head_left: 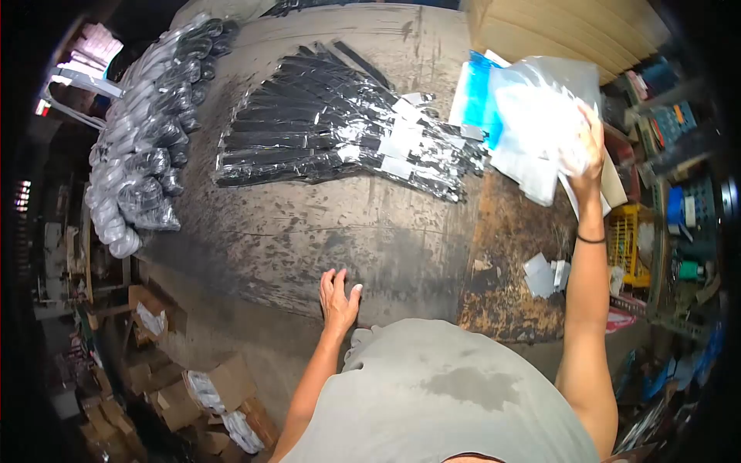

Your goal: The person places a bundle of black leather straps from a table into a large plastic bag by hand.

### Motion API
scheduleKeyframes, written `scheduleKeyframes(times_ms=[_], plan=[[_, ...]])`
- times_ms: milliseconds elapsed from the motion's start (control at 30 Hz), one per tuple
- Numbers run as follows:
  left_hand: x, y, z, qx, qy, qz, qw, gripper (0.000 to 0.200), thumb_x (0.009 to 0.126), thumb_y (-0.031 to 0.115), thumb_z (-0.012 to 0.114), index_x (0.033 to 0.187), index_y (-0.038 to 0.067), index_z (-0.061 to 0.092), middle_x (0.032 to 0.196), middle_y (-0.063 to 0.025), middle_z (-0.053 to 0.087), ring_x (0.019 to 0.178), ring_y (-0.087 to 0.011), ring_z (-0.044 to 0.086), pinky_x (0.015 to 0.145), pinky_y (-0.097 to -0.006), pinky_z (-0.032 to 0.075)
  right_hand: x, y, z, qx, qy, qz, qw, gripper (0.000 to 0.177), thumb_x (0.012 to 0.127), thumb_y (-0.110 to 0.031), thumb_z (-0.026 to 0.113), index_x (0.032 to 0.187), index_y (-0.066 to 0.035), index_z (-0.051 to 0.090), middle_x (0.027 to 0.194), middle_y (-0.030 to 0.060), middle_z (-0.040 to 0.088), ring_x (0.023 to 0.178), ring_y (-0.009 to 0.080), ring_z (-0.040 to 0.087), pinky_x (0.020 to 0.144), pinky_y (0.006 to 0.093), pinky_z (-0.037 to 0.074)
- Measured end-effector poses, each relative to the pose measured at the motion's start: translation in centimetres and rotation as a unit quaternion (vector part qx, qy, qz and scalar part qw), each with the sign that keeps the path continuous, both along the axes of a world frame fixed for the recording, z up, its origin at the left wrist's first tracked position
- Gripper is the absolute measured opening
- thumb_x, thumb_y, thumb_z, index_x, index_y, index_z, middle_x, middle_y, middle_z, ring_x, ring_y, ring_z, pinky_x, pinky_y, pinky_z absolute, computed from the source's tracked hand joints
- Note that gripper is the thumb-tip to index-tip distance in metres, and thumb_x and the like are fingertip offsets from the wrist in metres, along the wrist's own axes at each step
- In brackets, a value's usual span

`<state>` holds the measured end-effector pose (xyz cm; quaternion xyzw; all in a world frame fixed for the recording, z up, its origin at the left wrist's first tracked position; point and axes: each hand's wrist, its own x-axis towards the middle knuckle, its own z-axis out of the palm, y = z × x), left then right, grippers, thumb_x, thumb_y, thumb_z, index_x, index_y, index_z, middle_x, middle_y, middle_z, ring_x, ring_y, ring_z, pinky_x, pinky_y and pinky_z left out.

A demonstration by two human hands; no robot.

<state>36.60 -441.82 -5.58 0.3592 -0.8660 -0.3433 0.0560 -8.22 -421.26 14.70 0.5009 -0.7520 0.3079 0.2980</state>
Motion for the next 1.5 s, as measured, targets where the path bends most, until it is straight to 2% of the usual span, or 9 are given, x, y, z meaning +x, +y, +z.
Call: scheduleKeyframes(times_ms=[67, 267, 333, 567, 767, 967, 1133, 1267, 1500], plan=[[-1.3, -0.7, -1.6, -0.08, -0.081, 0.042, 0.993, 0.065, 0.083, 0.039, 0.058, 0.136, 0.01, 0.035, 0.144, -0.0186, 0.024, 0.136, -0.0364, 0.014, 0.107, -0.0537, 0.013, -2.5, 0.6, -4.1, -0.005, -0.019, 0.014, 1.0, 0.033, 0.074, -0.006, 0.058, 0.104, 0.006, 0.058, 0.123, 0.0206, 0.05, 0.111, 0.0347, 0.051, 0.094, 0.0393, 0.041], [-2.9, -1.6, -4.4, -0.189, -0.206, 0.037, 0.959, 0.07, 0.084, 0.049, 0.05, 0.141, 0.015, 0.028, 0.148, -0.0154, 0.018, 0.137, -0.0346, 0.01, 0.109, -0.0525, 0.007, -5.0, 6.0, -18.0, 0.278, -0.217, -0.187, 0.917, 0.03, 0.073, 0.004, 0.055, 0.102, -0.002, 0.057, 0.132, 0.0223, 0.042, 0.114, 0.0425, 0.046, 0.094, 0.0423, 0.04], [-2.5, -1.7, -4.2, -0.183, -0.206, 0.042, 0.96, 0.07, 0.084, 0.048, 0.051, 0.141, 0.015, 0.029, 0.147, -0.0151, 0.019, 0.137, -0.0342, 0.01, 0.11, -0.0522, 0.007, -3.8, 6.9, -19.0, 0.342, -0.312, -0.212, 0.861, 0.048, 0.07, 0.009, 0.052, 0.117, -0.005, 0.052, 0.137, 0.0241, 0.034, 0.118, 0.0438, 0.041, 0.096, 0.0432, 0.038], [-2.4, -1.6, -4.2, -0.159, -0.194, 0.042, 0.967, 0.07, 0.085, 0.055, 0.045, 0.142, 0.019, 0.025, 0.149, -0.0131, 0.016, 0.138, -0.0321, 0.008, 0.11, -0.0519, 0.005, 0.5, 8.2, -14.8, 0.298, -0.302, -0.284, 0.86, 0.069, 0.068, 0.014, 0.042, 0.134, -0.007, 0.038, 0.141, 0.0269, 0.027, 0.127, 0.0422, 0.032, 0.101, 0.0428, 0.032], [-2.2, -2.2, -4.4, -0.167, -0.154, 0.021, 0.974, 0.069, 0.085, 0.05, 0.049, 0.141, 0.015, 0.029, 0.147, -0.0153, 0.019, 0.137, -0.0345, 0.011, 0.109, -0.0542, 0.006, 6.6, 1.4, -12.2, 0.124, -0.236, -0.175, 0.948, 0.033, 0.077, -0.007, 0.059, 0.109, 0.0, 0.056, 0.109, 0.0163, 0.057, 0.104, 0.0317, 0.054, 0.093, 0.0375, 0.041], [-0.9, -4.3, -3.4, 0.006, -0.017, -0.013, 1.0, 0.057, 0.083, 0.042, 0.058, 0.129, 0.011, 0.046, 0.143, -0.0159, 0.028, 0.136, -0.0328, 0.016, 0.109, -0.0519, 0.007, 12.0, -14.7, -15.5, 0.139, -0.182, -0.039, 0.973, 0.032, 0.073, -0.011, 0.067, 0.104, -0.006, 0.06, 0.104, 0.0139, 0.059, 0.1, 0.0315, 0.054, 0.086, 0.0396, 0.044], [-1.7, -8.2, -1.0, 0.154, 0.204, 0.054, 0.965, 0.034, 0.084, 0.025, 0.063, 0.108, 0.001, 0.06, 0.116, -0.0174, 0.054, 0.103, -0.0295, 0.054, 0.089, -0.0345, 0.044, 12.6, -24.1, -17.7, 0.221, -0.126, -0.041, 0.966, 0.051, 0.067, -0.007, 0.067, 0.115, -0.009, 0.05, 0.108, 0.0123, 0.053, 0.101, 0.0323, 0.051, 0.083, 0.0414, 0.044], [-5.3, -10.2, 0.2, 0.33, 0.26, 0.109, 0.901, 0.03, 0.088, 0.022, 0.06, 0.108, 0.0, 0.059, 0.099, -0.0086, 0.059, 0.086, -0.0132, 0.057, 0.076, -0.0258, 0.047, 11.6, -27.2, -18.9, 0.266, -0.106, -0.073, 0.955, 0.051, 0.068, -0.009, 0.066, 0.115, -0.008, 0.048, 0.105, 0.0131, 0.051, 0.097, 0.033, 0.05, 0.08, 0.0436, 0.042], [-13.5, -12.6, -0.1, 0.465, 0.256, 0.086, 0.843, 0.038, 0.093, 0.031, 0.051, 0.115, 0.001, 0.054, 0.106, -0.0088, 0.06, 0.097, -0.0155, 0.058, 0.084, -0.028, 0.046, 10.5, -27.7, -17.8, 0.307, -0.106, -0.049, 0.944, 0.03, 0.07, -0.01, 0.059, 0.097, -0.007, 0.05, 0.09, 0.011, 0.053, 0.09, 0.0307, 0.052, 0.073, 0.0433, 0.039]])
